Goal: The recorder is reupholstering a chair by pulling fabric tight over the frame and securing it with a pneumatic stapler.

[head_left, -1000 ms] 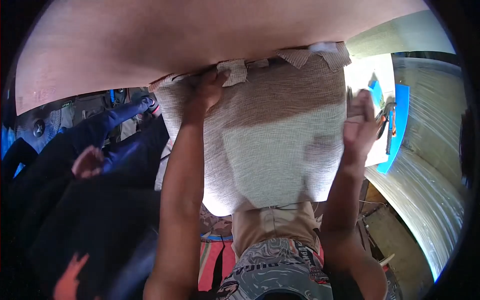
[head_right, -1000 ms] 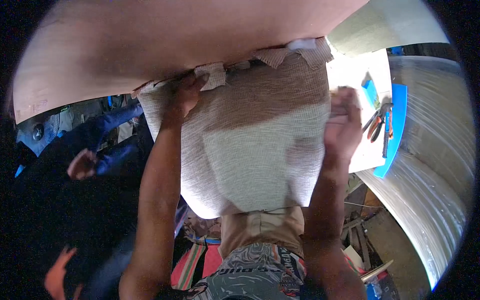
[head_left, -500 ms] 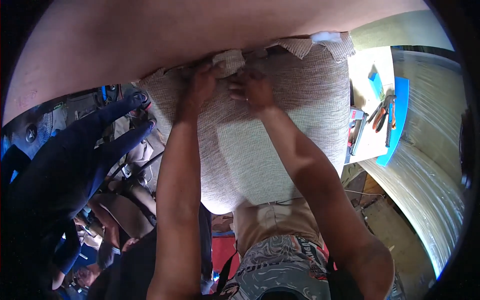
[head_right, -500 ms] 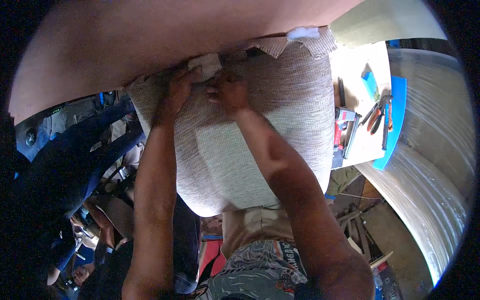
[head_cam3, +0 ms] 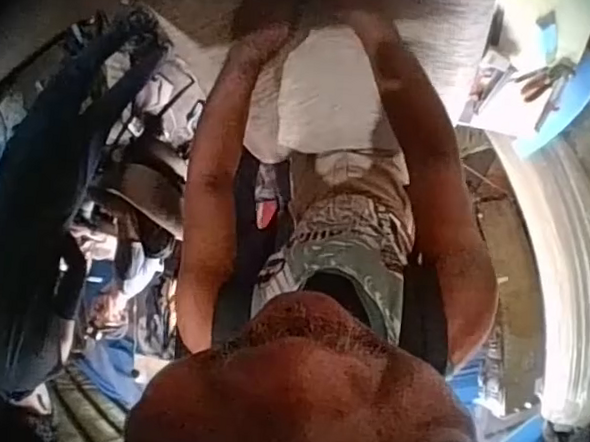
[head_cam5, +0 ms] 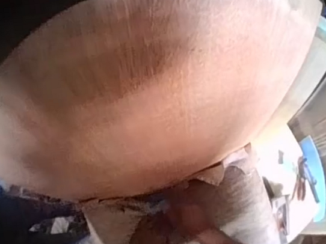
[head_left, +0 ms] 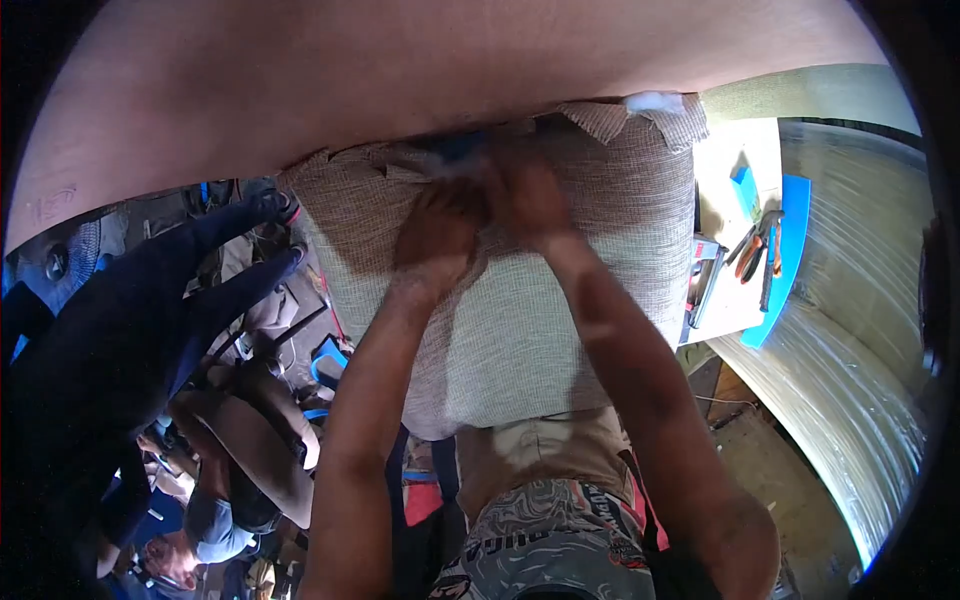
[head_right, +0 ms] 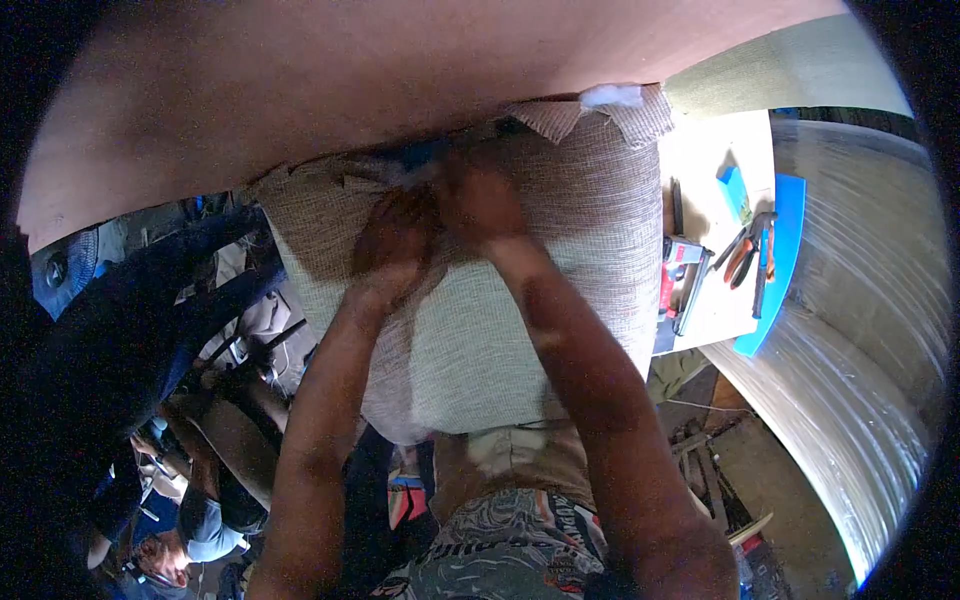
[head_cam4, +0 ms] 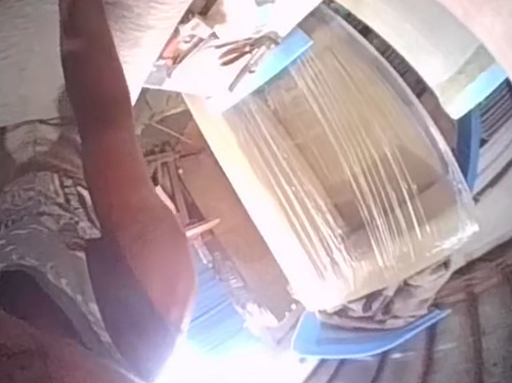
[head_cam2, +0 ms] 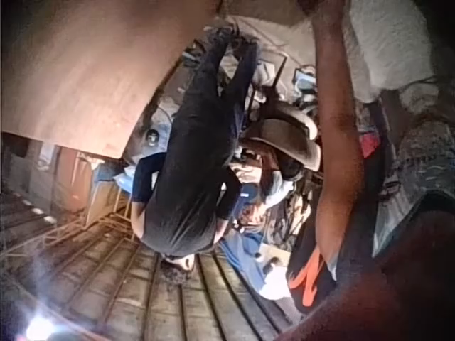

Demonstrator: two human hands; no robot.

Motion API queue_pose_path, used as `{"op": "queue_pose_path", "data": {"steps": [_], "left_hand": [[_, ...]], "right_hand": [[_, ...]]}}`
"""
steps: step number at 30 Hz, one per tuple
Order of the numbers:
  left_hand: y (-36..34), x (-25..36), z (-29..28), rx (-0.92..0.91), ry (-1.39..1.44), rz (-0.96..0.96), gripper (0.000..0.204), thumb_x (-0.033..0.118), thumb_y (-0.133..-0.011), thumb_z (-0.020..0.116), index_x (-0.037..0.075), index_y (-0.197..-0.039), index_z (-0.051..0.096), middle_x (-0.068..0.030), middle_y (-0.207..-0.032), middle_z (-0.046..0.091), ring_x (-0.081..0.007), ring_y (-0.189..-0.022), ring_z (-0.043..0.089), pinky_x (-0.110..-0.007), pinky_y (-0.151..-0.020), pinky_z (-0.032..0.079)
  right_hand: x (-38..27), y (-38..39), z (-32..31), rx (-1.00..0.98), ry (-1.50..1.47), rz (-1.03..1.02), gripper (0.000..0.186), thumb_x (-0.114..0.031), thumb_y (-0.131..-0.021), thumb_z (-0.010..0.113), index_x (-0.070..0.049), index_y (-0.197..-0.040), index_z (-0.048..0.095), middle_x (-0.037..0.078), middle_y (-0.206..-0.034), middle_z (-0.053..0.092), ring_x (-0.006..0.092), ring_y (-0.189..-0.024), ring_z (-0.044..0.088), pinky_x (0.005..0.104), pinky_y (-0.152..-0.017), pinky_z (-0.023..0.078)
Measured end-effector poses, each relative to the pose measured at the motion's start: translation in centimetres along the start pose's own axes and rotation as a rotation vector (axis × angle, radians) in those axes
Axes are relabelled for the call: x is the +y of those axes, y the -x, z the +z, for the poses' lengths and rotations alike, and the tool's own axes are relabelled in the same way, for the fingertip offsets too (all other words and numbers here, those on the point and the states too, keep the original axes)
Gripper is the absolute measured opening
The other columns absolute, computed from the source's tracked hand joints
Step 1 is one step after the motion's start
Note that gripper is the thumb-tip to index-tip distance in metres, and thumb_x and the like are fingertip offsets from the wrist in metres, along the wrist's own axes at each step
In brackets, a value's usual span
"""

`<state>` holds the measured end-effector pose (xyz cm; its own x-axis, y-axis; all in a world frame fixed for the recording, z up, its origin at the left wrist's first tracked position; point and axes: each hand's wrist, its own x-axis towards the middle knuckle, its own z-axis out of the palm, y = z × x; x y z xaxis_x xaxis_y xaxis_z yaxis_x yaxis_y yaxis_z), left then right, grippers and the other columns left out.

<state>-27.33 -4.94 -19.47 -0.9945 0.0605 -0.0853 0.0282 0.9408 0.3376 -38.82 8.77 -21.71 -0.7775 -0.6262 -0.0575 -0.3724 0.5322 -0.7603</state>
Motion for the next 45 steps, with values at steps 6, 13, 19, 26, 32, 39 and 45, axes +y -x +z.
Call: {"op": "queue_pose_path", "data": {"steps": [6, 13, 19, 26, 32, 39, 45], "left_hand": [[-1.7, -2.0, -5.5, -0.317, 0.253, -0.076, 0.03, 0.012, -0.083, 0.061, 0.003, -0.109, 0.073, -0.024, -0.123, 0.067, -0.0402, -0.119, 0.062, -0.05, -0.104, 0.048], [-2.0, -2.1, -5.9, -0.125, 0.24, -0.103, 0.021, 0.016, -0.08, 0.062, 0.003, -0.093, 0.073, -0.0204, -0.103, 0.071, -0.04, -0.107, 0.066, -0.051, -0.095, 0.053], [-2.7, -4.0, -4.9, 0.181, 0.057, -0.048, 0.028, 0.018, -0.084, 0.062, 0.006, -0.106, 0.073, -0.0187, -0.104, 0.073, -0.037, -0.108, 0.068, -0.049, -0.102, 0.048], [-4.5, -4.4, -3.4, -0.238, -0.099, -0.237, 0.031, 0.022, -0.088, 0.062, 0.01, -0.113, 0.075, -0.0176, -0.114, 0.075, -0.0318, -0.114, 0.07, -0.05, -0.108, 0.044], [-5.3, -4.1, -4.0, -0.465, -0.126, -0.292, 0.032, 0.019, -0.086, 0.063, 0.012, -0.115, 0.075, -0.0147, -0.116, 0.075, -0.0302, -0.117, 0.069, -0.051, -0.108, 0.043], [-4.8, -4.5, -1.8, -0.055, -0.043, -0.267, 0.029, 0.023, -0.085, 0.065, 0.012, -0.108, 0.078, -0.0142, -0.12, 0.074, -0.0308, -0.119, 0.067, -0.05, -0.108, 0.045], [-5.1, -4.9, -2.6, -0.154, -0.042, -0.158, 0.025, 0.024, -0.08, 0.069, 0.011, -0.098, 0.079, -0.0139, -0.117, 0.075, -0.0284, -0.114, 0.07, -0.049, -0.097, 0.054]], "right_hand": [[0.6, -3.2, 3.8, 0.101, 0.231, -0.409, 0.038, -0.026, -0.104, 0.049, -0.003, -0.13, 0.064, 0.026, -0.124, 0.067, 0.0429, -0.12, 0.062, 0.0509, -0.104, 0.049], [-0.6, -3.2, 2.4, -0.433, 0.333, -0.052, 0.045, -0.033, -0.097, 0.058, -0.001, -0.127, 0.064, 0.024, -0.136, 0.061, 0.0436, -0.131, 0.054, 0.0563, -0.115, 0.038], [0.5, -2.4, 5.3, -0.031, 0.336, -0.222, 0.045, -0.034, -0.096, 0.057, -0.002, -0.126, 0.066, 0.023, -0.134, 0.065, 0.0423, -0.133, 0.055, 0.0577, -0.116, 0.037], [-0.1, -2.4, 4.8, -0.114, 0.52, -0.225, 0.042, -0.032, -0.099, 0.051, -0.005, -0.125, 0.07, 0.018, -0.136, 0.066, 0.0386, -0.135, 0.054, 0.0583, -0.119, 0.033], [0.5, -2.1, 4.9, -0.108, 0.476, -0.283, 0.043, -0.03, -0.095, 0.056, -0.003, -0.126, 0.068, 0.017, -0.129, 0.067, 0.0378, -0.129, 0.056, 0.0569, -0.118, 0.035], [1.6, -1.7, 4.9, -0.16, 0.394, -0.274, 0.043, -0.026, -0.092, 0.06, 0.001, -0.125, 0.066, 0.02, -0.127, 0.066, 0.0389, -0.129, 0.055, 0.0569, -0.116, 0.037], [-0.1, -1.9, 3.9, -0.2, 0.404, -0.17, 0.041, -0.029, -0.092, 0.06, -0.003, -0.123, 0.068, 0.02, -0.129, 0.066, 0.0387, -0.131, 0.055, 0.0585, -0.109, 0.044]]}}
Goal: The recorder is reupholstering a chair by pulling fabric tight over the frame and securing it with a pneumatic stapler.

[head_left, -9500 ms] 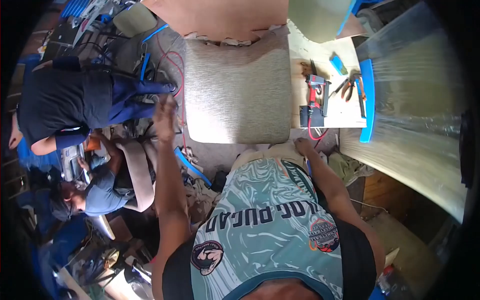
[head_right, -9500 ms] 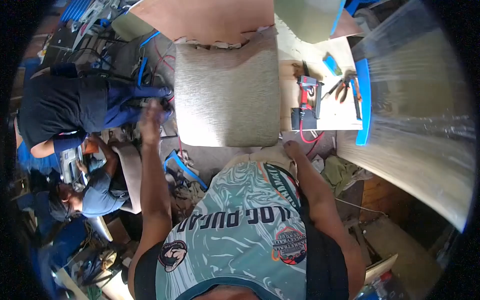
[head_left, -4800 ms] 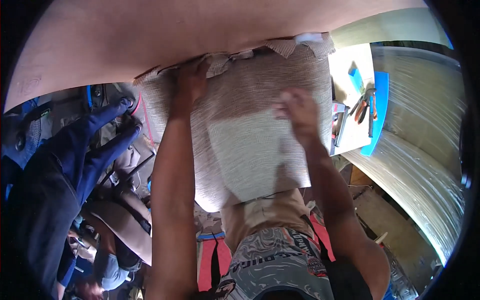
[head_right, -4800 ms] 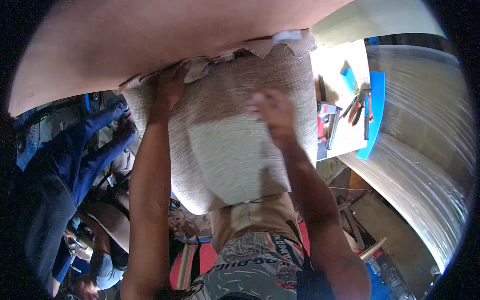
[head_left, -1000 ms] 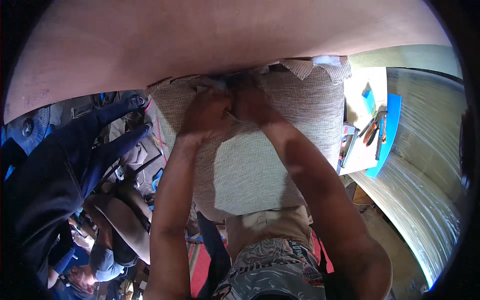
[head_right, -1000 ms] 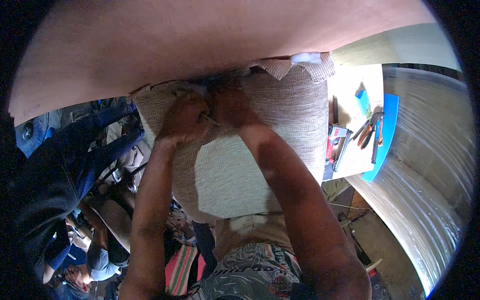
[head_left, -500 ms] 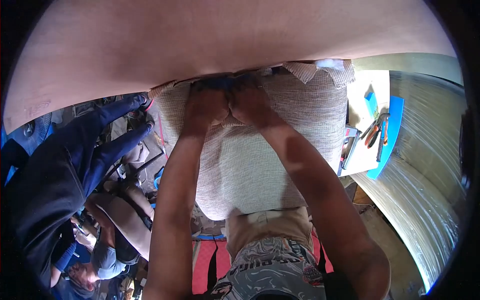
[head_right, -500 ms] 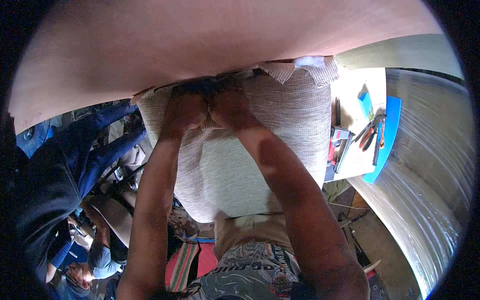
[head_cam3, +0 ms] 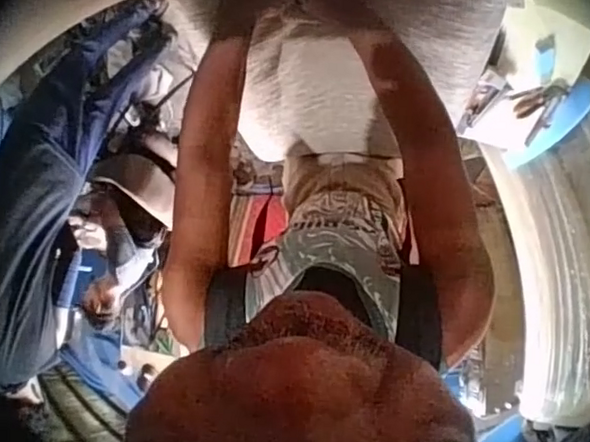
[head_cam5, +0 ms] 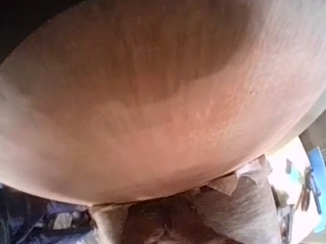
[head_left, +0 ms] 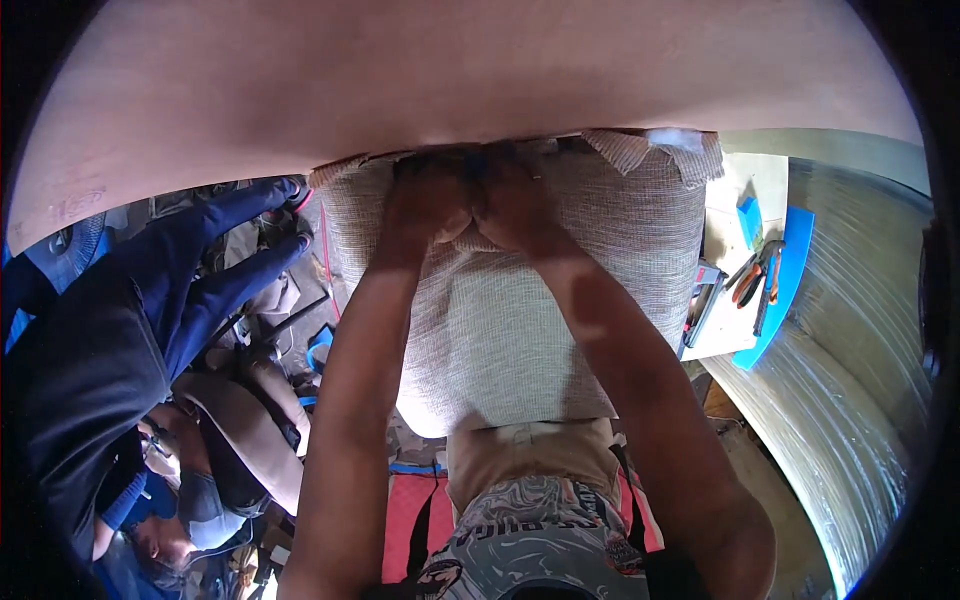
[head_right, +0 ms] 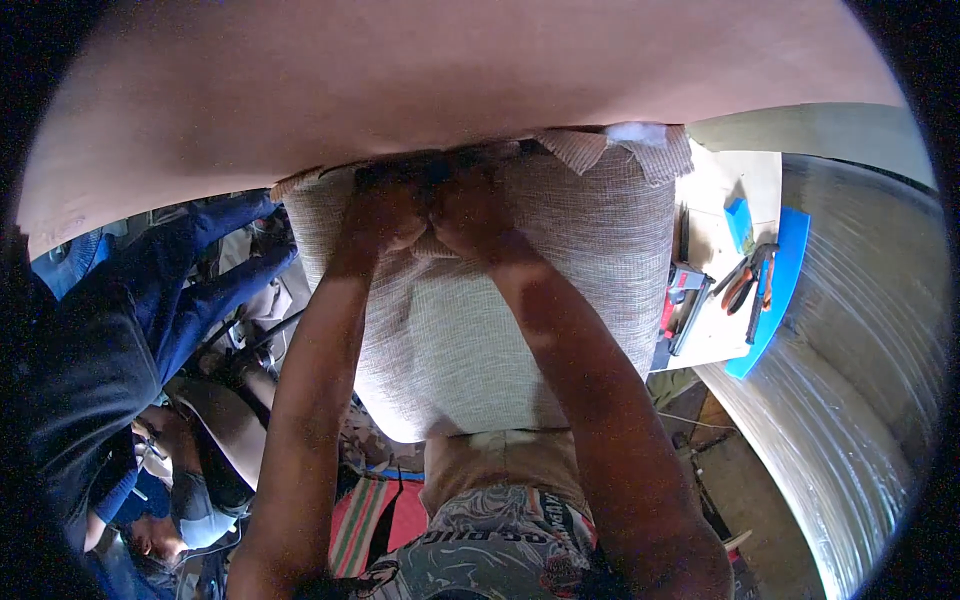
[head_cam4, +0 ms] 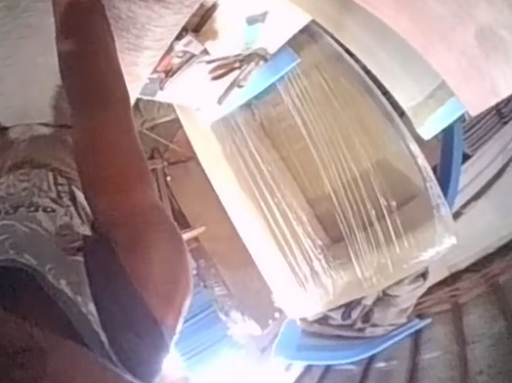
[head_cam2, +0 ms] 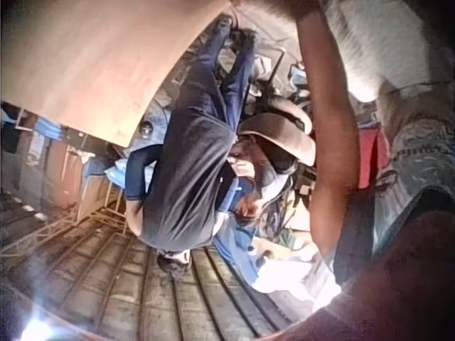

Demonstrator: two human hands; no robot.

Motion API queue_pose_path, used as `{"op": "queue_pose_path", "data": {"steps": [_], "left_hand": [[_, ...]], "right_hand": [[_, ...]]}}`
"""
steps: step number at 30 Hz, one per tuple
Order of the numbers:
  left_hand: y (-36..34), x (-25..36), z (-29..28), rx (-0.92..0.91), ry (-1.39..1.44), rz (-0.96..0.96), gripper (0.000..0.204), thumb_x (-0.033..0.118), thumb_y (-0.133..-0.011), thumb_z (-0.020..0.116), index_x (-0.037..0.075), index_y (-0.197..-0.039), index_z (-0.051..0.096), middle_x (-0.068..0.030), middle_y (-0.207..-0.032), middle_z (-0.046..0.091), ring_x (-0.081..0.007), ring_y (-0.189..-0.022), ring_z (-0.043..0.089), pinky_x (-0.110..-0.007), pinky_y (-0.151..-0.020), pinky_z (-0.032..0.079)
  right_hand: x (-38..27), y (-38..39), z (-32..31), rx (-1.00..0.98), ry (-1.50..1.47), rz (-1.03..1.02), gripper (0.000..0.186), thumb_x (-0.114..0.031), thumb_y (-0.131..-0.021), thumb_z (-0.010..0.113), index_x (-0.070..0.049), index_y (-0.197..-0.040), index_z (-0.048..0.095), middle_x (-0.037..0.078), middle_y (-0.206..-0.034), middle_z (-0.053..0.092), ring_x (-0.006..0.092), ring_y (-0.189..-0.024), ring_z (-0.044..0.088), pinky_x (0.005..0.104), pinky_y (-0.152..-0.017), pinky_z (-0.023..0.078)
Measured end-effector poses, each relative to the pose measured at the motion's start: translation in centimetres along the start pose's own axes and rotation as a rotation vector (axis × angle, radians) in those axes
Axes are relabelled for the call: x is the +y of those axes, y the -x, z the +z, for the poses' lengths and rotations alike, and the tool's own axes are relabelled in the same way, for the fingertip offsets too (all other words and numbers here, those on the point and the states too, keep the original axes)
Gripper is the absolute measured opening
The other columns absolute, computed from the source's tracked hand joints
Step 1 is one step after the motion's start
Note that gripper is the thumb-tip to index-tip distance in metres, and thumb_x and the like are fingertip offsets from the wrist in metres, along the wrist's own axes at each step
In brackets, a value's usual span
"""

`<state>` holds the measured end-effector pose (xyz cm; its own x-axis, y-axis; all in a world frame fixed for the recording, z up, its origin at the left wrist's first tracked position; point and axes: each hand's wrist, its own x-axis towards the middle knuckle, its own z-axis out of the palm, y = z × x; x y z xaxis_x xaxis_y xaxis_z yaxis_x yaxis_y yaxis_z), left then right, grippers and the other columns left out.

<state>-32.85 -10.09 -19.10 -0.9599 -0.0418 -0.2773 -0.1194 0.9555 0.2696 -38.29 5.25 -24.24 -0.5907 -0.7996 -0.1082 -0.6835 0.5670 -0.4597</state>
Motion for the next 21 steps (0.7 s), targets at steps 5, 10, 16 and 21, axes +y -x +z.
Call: {"op": "queue_pose_path", "data": {"steps": [5, 10, 16, 21], "left_hand": [[-0.5, 0.1, -0.2, -0.107, -0.067, -0.077, 0.017, 0.02, -0.077, 0.069, 0.012, -0.088, 0.079, -0.0129, -0.112, 0.076, -0.0273, -0.112, 0.071, -0.048, -0.096, 0.055], [-0.1, -0.1, 1.5, -0.083, 0.028, -0.064, 0.027, 0.019, -0.08, 0.066, 0.011, -0.102, 0.077, -0.0139, -0.119, 0.074, -0.0288, -0.122, 0.065, -0.05, -0.106, 0.048], [0.0, 0.5, 2.1, 0.06, 0.013, -0.129, 0.034, 0.019, -0.083, 0.065, 0.007, -0.113, 0.075, -0.0167, -0.13, 0.068, -0.031, -0.13, 0.06, -0.052, -0.11, 0.044], [-0.6, 0.2, 1.1, -0.132, -0.013, -0.091, 0.037, 0.018, -0.084, 0.065, 0.006, -0.117, 0.074, -0.0181, -0.135, 0.067, -0.0343, -0.13, 0.06, -0.053, -0.11, 0.044]], "right_hand": [[0.3, -0.9, 0.0, 0.011, -0.001, 0.024, 0.038, -0.03, -0.091, 0.059, -0.007, -0.119, 0.07, 0.018, -0.131, 0.066, 0.037, -0.13, 0.057, 0.0571, -0.108, 0.046], [0.6, -0.4, 1.1, 0.027, 0.072, 0.004, 0.039, -0.029, -0.091, 0.059, -0.007, -0.121, 0.07, 0.017, -0.133, 0.066, 0.035, -0.128, 0.058, 0.055, -0.108, 0.045], [0.6, 0.2, 0.6, -0.026, 0.092, 0.033, 0.039, -0.029, -0.094, 0.057, -0.006, -0.122, 0.07, 0.014, -0.133, 0.066, 0.0332, -0.126, 0.059, 0.0529, -0.111, 0.043], [0.5, 0.2, -0.1, -0.001, 0.028, -0.009, 0.037, -0.03, -0.095, 0.056, -0.005, -0.118, 0.071, 0.014, -0.128, 0.069, 0.0334, -0.124, 0.06, 0.0516, -0.111, 0.043]]}}
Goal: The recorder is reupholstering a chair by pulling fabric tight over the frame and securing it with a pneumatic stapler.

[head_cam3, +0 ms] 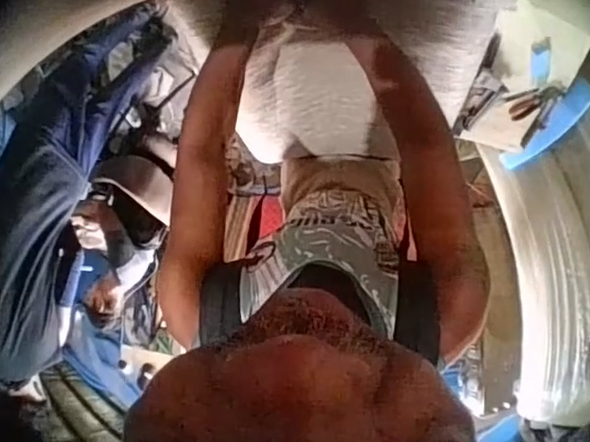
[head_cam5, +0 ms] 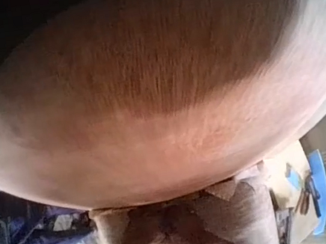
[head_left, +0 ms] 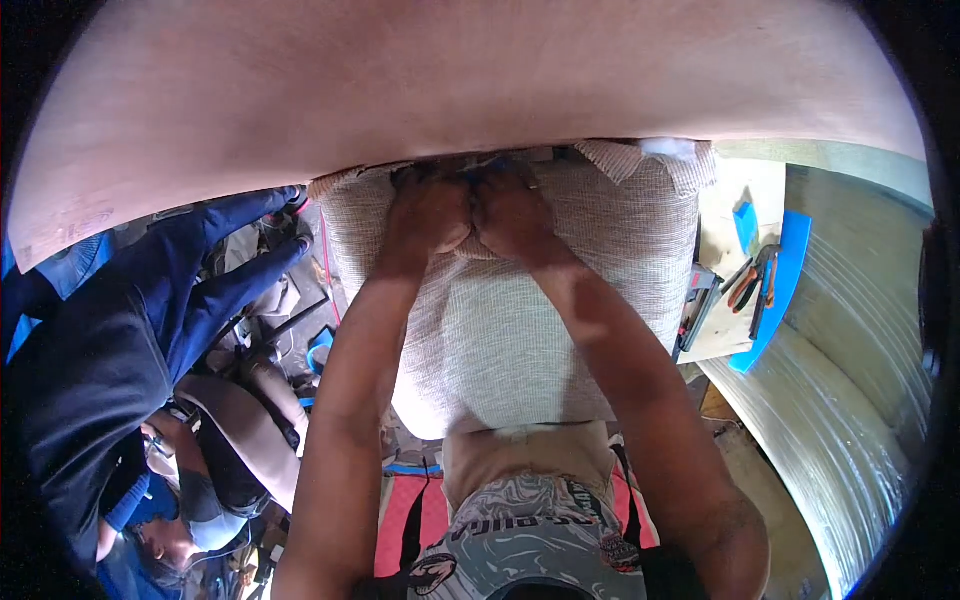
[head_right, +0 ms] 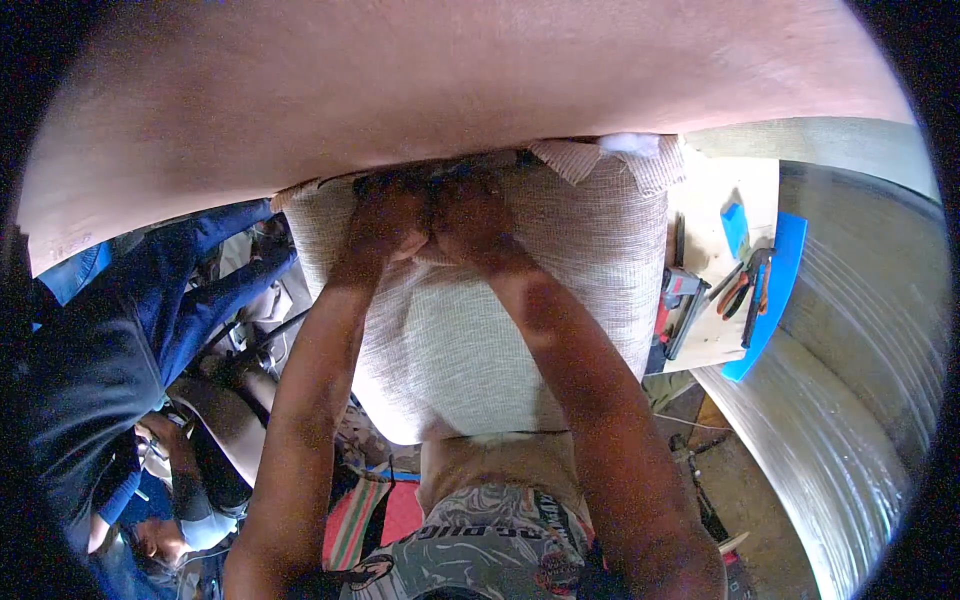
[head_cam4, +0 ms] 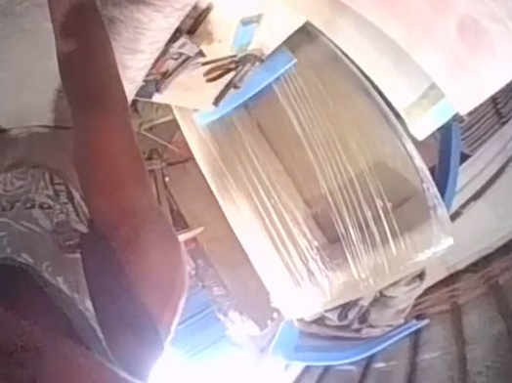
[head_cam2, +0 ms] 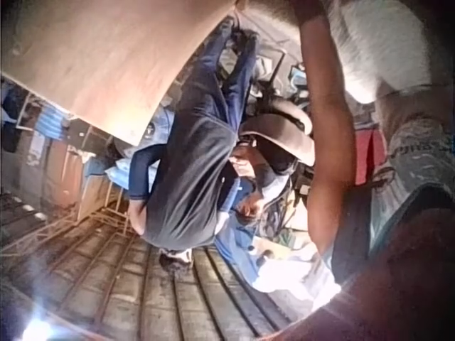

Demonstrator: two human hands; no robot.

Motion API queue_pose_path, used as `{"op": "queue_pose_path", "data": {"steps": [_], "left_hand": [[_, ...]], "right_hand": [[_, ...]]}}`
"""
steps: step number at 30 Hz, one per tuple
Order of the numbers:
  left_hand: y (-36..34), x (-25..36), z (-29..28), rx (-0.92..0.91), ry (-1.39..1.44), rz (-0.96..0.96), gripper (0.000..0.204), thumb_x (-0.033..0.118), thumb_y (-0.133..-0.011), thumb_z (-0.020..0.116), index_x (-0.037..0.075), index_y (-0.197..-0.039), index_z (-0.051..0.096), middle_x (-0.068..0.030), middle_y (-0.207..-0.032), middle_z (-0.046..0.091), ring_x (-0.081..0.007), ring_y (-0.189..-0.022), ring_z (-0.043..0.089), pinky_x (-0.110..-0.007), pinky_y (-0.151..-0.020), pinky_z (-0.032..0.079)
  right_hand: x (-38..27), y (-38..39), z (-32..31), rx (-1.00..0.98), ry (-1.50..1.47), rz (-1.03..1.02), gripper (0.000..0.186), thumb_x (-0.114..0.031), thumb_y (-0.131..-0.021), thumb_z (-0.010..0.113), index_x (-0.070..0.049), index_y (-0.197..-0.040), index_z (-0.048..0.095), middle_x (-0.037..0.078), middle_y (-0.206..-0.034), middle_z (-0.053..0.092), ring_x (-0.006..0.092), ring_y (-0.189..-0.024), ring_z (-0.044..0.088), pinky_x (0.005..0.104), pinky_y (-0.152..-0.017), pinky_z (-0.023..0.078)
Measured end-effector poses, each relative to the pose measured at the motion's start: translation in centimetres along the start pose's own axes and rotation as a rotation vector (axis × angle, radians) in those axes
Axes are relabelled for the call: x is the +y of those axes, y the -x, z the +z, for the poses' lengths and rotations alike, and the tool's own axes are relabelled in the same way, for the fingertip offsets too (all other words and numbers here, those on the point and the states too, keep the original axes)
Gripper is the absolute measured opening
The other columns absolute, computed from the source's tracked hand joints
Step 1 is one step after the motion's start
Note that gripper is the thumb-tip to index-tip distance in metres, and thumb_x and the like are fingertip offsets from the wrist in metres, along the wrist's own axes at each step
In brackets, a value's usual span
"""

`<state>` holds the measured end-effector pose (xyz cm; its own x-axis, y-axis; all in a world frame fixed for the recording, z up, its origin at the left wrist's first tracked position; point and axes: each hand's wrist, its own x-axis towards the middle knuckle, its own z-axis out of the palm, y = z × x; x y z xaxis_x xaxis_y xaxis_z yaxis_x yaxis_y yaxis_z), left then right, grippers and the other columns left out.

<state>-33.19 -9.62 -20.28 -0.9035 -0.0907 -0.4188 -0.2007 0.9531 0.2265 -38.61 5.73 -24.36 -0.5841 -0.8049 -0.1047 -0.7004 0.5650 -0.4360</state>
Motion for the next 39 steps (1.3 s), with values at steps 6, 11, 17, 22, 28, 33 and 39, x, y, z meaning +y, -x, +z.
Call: {"op": "queue_pose_path", "data": {"steps": [6, 11, 17, 22, 28, 33, 39], "left_hand": [[-0.3, -0.1, -0.1, -0.022, 0.054, -0.039, 0.037, 0.015, -0.086, 0.063, 0.005, -0.12, 0.072, -0.0202, -0.134, 0.067, -0.0373, -0.13, 0.061, -0.052, -0.107, 0.048], [1.0, -0.6, -2.0, 0.115, 0.426, 0.078, 0.043, 0.015, -0.089, 0.064, 0.003, -0.13, 0.064, -0.0212, -0.138, 0.064, -0.0384, -0.131, 0.059, -0.048, -0.112, 0.046], [5.6, 0.5, -4.2, 0.143, 0.211, 0.219, 0.054, 0.023, -0.092, 0.071, 0.006, -0.141, 0.057, -0.0191, -0.145, 0.058, -0.0384, -0.136, 0.054, -0.048, -0.114, 0.046], [3.4, 0.2, -2.0, 0.148, 0.047, 0.078, 0.038, 0.023, -0.092, 0.071, 0.008, -0.127, 0.064, -0.0129, -0.135, 0.064, -0.0351, -0.128, 0.059, -0.047, -0.106, 0.049], [1.0, 0.4, 0.3, 0.502, 0.327, 0.032, 0.02, 0.018, -0.091, 0.067, 0.011, -0.108, 0.073, -0.0093, -0.114, 0.073, -0.031, -0.114, 0.066, -0.046, -0.1, 0.051], [5.0, 2.4, 0.4, 0.541, 0.041, 0.313, 0.027, 0.015, -0.089, 0.066, 0.012, -0.114, 0.073, -0.0068, -0.121, 0.07, -0.0288, -0.117, 0.064, -0.046, -0.098, 0.051], [7.8, 4.4, 1.2, 0.51, 0.117, 0.085, 0.044, 0.019, -0.09, 0.063, 0.001, -0.131, 0.065, -0.0129, -0.135, 0.064, -0.0293, -0.127, 0.059, -0.05, -0.104, 0.047]], "right_hand": [[0.5, -0.1, 0.3, 0.218, 0.012, -0.109, 0.034, -0.027, -0.096, 0.057, -0.004, -0.117, 0.071, 0.018, -0.12, 0.071, 0.0354, -0.116, 0.064, 0.0502, -0.109, 0.045], [2.4, 1.2, 0.1, 0.386, -0.585, 0.075, 0.03, -0.012, -0.096, 0.057, 0.0, -0.122, 0.067, 0.026, -0.115, 0.069, 0.041, -0.106, 0.068, 0.0479, -0.099, 0.052], [1.7, 9.7, -1.2, 0.462, -0.515, 0.141, 0.039, -0.005, -0.091, 0.062, -0.001, -0.13, 0.066, 0.026, -0.124, 0.067, 0.0441, -0.113, 0.066, 0.0487, -0.1, 0.052], [-2.6, 13.8, -1.4, -0.02, -0.261, -0.062, 0.046, -0.017, -0.094, 0.062, -0.001, -0.137, 0.061, 0.023, -0.146, 0.056, 0.0405, -0.136, 0.053, 0.0524, -0.117, 0.038], [-3.0, 7.3, -0.1, 0.107, -0.112, -0.104, 0.056, -0.033, -0.099, 0.058, 0.001, -0.143, 0.053, 0.025, -0.15, 0.051, 0.0394, -0.142, 0.047, 0.0572, -0.124, 0.028], [-2.1, 5.5, -0.2, -0.289, -0.155, 0.033, 0.041, -0.036, -0.096, 0.061, -0.001, -0.114, 0.073, 0.022, -0.117, 0.072, 0.0394, -0.116, 0.066, 0.0618, -0.119, 0.032], [-2.6, 5.1, -1.2, -0.304, 0.016, -0.025, 0.039, -0.036, -0.098, 0.057, -0.006, -0.115, 0.075, 0.02, -0.11, 0.074, 0.0383, -0.113, 0.068, 0.0642, -0.121, 0.026]]}}
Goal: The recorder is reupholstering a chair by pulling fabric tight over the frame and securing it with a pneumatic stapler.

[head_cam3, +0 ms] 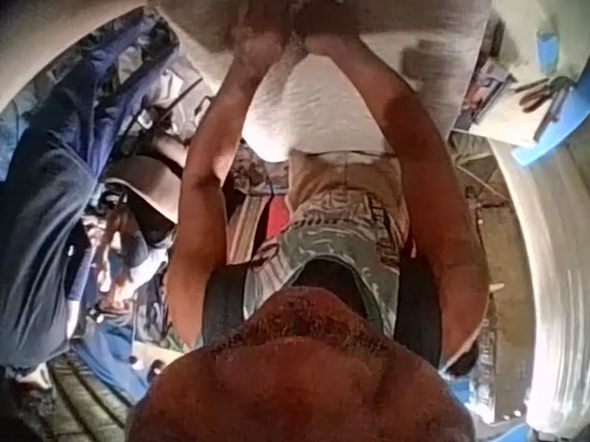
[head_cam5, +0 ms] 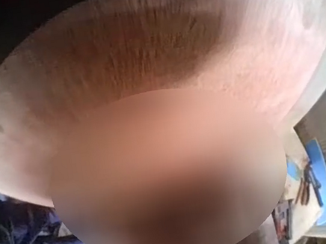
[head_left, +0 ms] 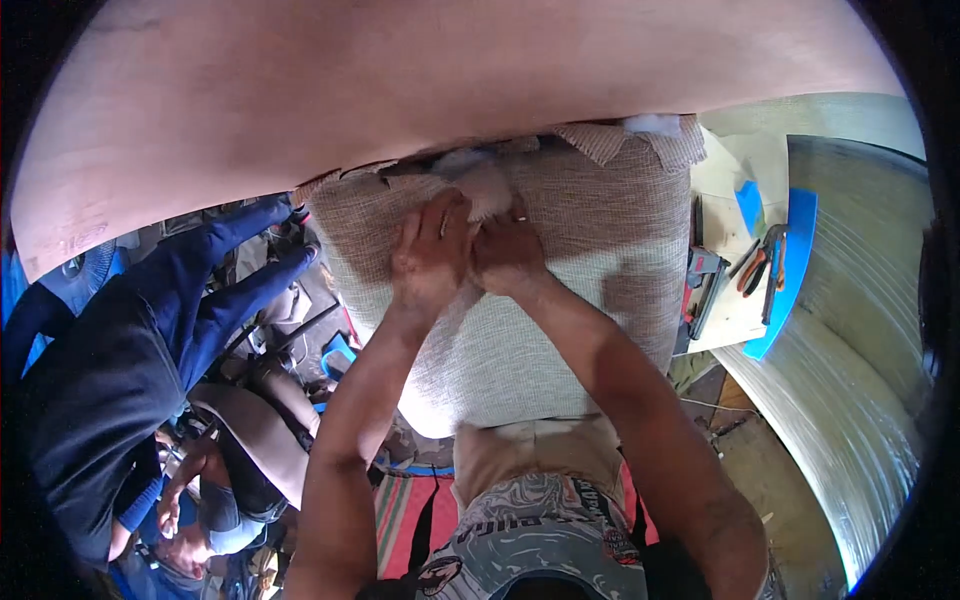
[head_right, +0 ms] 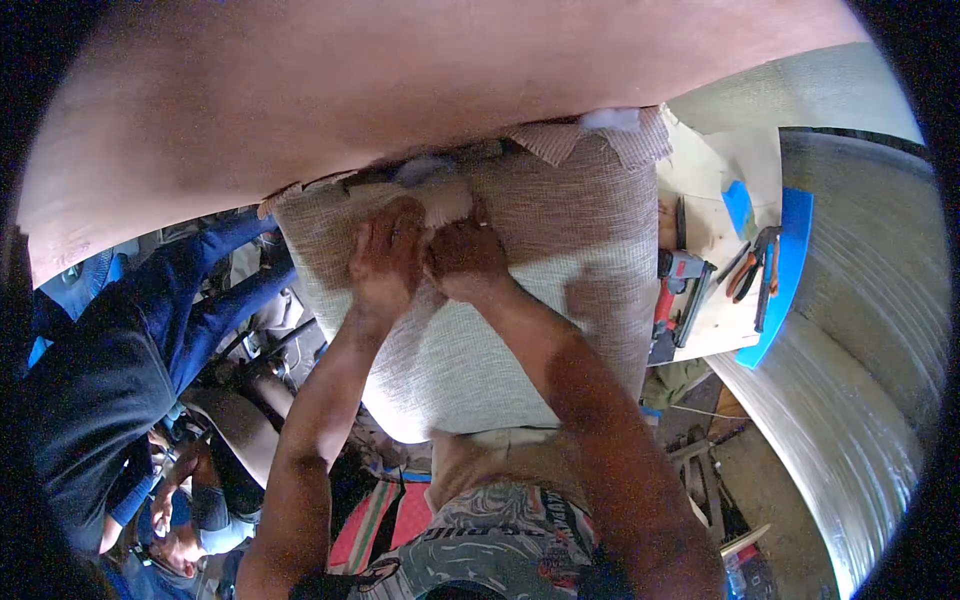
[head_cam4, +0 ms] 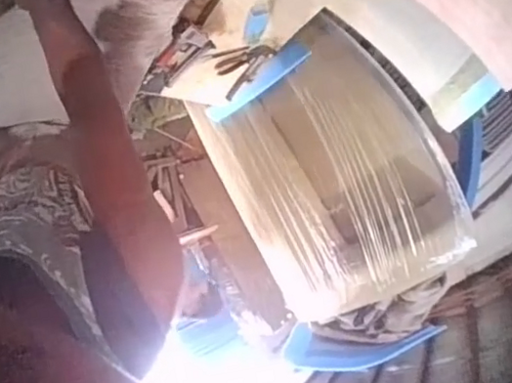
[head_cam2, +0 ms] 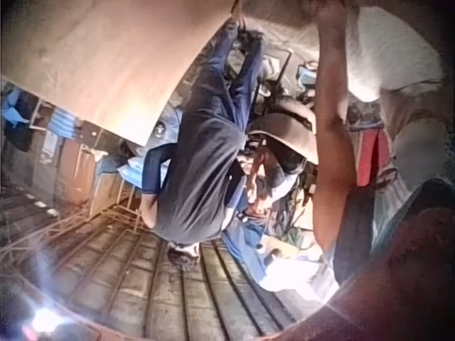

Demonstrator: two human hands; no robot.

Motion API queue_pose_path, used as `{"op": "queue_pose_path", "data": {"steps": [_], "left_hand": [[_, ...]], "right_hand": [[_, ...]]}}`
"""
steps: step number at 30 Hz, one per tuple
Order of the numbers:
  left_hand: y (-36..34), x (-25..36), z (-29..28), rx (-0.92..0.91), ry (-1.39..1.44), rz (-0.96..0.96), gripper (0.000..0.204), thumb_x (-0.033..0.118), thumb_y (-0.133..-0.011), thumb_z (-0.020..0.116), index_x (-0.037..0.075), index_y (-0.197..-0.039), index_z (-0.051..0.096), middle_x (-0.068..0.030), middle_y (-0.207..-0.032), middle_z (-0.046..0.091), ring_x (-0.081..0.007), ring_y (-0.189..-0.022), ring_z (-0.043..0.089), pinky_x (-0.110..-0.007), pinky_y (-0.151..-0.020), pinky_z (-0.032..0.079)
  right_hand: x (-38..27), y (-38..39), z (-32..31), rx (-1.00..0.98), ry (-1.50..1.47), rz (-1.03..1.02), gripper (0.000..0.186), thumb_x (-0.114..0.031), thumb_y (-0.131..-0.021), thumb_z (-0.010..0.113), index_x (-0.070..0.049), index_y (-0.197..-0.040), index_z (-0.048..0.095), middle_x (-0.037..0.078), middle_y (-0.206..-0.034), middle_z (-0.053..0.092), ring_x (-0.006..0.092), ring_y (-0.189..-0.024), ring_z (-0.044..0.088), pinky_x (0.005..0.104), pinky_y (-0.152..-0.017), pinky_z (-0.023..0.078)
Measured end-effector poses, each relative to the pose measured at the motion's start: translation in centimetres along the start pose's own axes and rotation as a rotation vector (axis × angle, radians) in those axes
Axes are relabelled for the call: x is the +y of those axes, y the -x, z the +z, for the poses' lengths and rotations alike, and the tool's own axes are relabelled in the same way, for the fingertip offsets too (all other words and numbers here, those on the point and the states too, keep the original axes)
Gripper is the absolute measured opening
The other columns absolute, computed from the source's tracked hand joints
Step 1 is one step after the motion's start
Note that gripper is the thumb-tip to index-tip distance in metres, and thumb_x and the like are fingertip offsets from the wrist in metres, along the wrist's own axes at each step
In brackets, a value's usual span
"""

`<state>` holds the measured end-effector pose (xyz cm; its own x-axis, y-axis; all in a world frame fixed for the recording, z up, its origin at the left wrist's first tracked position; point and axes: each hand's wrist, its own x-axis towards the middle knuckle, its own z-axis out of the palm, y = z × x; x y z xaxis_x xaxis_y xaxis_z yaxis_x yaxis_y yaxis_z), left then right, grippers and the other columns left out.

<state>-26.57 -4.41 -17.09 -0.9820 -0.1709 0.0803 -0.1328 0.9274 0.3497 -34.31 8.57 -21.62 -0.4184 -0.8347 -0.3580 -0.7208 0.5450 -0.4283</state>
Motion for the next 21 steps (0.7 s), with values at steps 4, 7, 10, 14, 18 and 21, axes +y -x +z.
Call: {"op": "queue_pose_path", "data": {"steps": [4, 7, 10, 14, 18, 21], "left_hand": [[3.1, 0.6, -0.7, -0.303, -0.296, 0.026, 0.055, 0.019, -0.093, 0.058, -0.006, -0.142, 0.055, -0.0198, -0.146, 0.058, -0.0318, -0.141, 0.051, -0.048, -0.119, 0.037], [3.7, -1.0, -0.3, -0.316, -0.275, 0.064, 0.06, 0.023, -0.094, 0.056, -0.005, -0.147, 0.052, -0.0205, -0.153, 0.053, -0.0338, -0.148, 0.045, -0.047, -0.126, 0.028], [2.7, -2.5, 1.6, -0.24, -0.381, 0.172, 0.062, 0.027, -0.095, 0.054, -0.005, -0.148, 0.051, -0.0208, -0.156, 0.051, -0.0338, -0.149, 0.044, -0.048, -0.126, 0.028], [1.9, -2.6, 3.3, -0.165, -0.342, 0.158, 0.064, 0.029, -0.095, 0.053, -0.008, -0.148, 0.05, -0.0223, -0.158, 0.048, -0.0342, -0.15, 0.042, -0.048, -0.127, 0.027], [1.0, -2.3, 3.6, -0.184, -0.312, 0.09, 0.063, 0.03, -0.097, 0.051, -0.009, -0.147, 0.051, -0.0236, -0.159, 0.046, -0.0347, -0.151, 0.041, -0.048, -0.127, 0.027], [0.2, -2.1, 4.5, -0.158, -0.286, 0.022, 0.062, 0.034, -0.102, 0.046, -0.008, -0.147, 0.051, -0.0231, -0.161, 0.044, -0.0345, -0.153, 0.037, -0.047, -0.128, 0.024]], "right_hand": [[-0.9, -0.7, -0.5, 0.024, 0.101, 0.077, 0.065, -0.036, -0.101, 0.05, -0.003, -0.156, 0.041, 0.02, -0.134, 0.066, 0.0361, -0.131, 0.056, 0.0607, -0.123, 0.023], [-1.7, -1.0, -0.8, 0.039, 0.081, 0.149, 0.072, -0.037, -0.103, 0.047, -0.006, -0.165, 0.026, 0.019, -0.14, 0.063, 0.0354, -0.137, 0.051, 0.0587, -0.124, 0.021], [-1.9, -1.8, -1.2, 0.004, 0.102, 0.218, 0.069, -0.037, -0.104, 0.044, -0.009, -0.164, 0.03, 0.017, -0.141, 0.063, 0.0338, -0.139, 0.05, 0.0571, -0.123, 0.023], [-0.6, -3.5, -2.3, -0.055, 0.07, 0.247, 0.057, -0.038, -0.103, 0.043, -0.01, -0.152, 0.05, 0.016, -0.139, 0.064, 0.0314, -0.137, 0.052, 0.0567, -0.118, 0.03], [0.8, -3.9, -2.7, -0.036, 0.091, 0.116, 0.043, -0.029, -0.101, 0.049, -0.007, -0.134, 0.064, 0.018, -0.131, 0.067, 0.0337, -0.123, 0.063, 0.0542, -0.105, 0.047], [2.3, -3.6, -1.9, 0.212, -0.019, 0.096, 0.039, -0.019, -0.096, 0.058, -0.005, -0.132, 0.064, 0.02, -0.121, 0.07, 0.0351, -0.108, 0.069, 0.0489, -0.091, 0.055]]}}
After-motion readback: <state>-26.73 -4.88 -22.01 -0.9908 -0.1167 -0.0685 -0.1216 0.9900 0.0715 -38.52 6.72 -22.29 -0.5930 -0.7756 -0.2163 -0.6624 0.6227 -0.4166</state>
